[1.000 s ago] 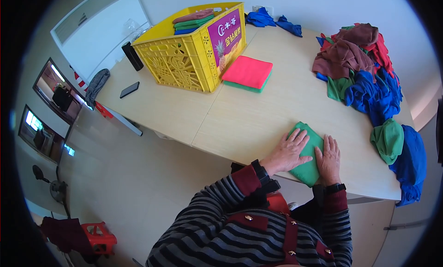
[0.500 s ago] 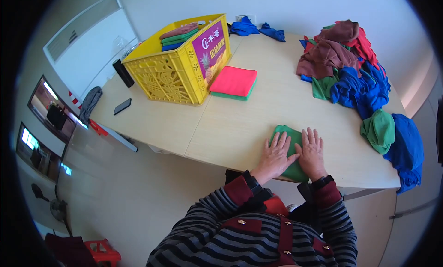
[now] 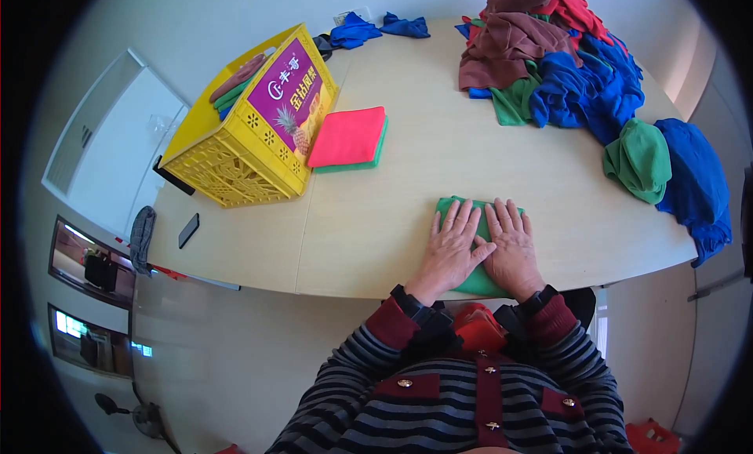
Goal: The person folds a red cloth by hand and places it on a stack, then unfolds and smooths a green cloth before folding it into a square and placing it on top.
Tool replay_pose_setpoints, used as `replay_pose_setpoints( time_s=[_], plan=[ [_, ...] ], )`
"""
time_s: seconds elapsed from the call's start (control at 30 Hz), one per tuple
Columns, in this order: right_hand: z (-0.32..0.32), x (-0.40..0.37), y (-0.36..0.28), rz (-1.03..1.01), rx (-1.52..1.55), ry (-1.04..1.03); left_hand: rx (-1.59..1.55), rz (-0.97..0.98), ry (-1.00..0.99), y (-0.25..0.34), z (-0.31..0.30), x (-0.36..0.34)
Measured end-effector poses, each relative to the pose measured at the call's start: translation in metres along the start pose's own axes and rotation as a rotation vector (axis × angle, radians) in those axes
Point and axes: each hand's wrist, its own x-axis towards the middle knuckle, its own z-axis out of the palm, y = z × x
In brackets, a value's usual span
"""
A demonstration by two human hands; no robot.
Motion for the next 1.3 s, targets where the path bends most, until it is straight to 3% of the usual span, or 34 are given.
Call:
replay_pose_setpoints(
  time_s=[0.43,0.6,0.83,1.3],
  plan=[
    [-0.003,0.004,-0.004,-0.007,-0.003,-0.012,0.009,-0.074,-0.061,-0.01,-0.002,0.002],
    [-0.009,-0.003,-0.001,0.0,-0.016,-0.043,0.016,-0.127,0.033,-0.007,0.0,0.0],
    [-0.003,0.003,-0.002,-0.071,-0.057,-0.057,-0.011,-0.141,-0.031,-0.004,-0.008,-0.005],
    [-0.02,-0.005,-0.019,-0.077,-0.073,-0.074,-0.033,-0.204,0.072,-0.003,-0.012,-0.031]
  ],
)
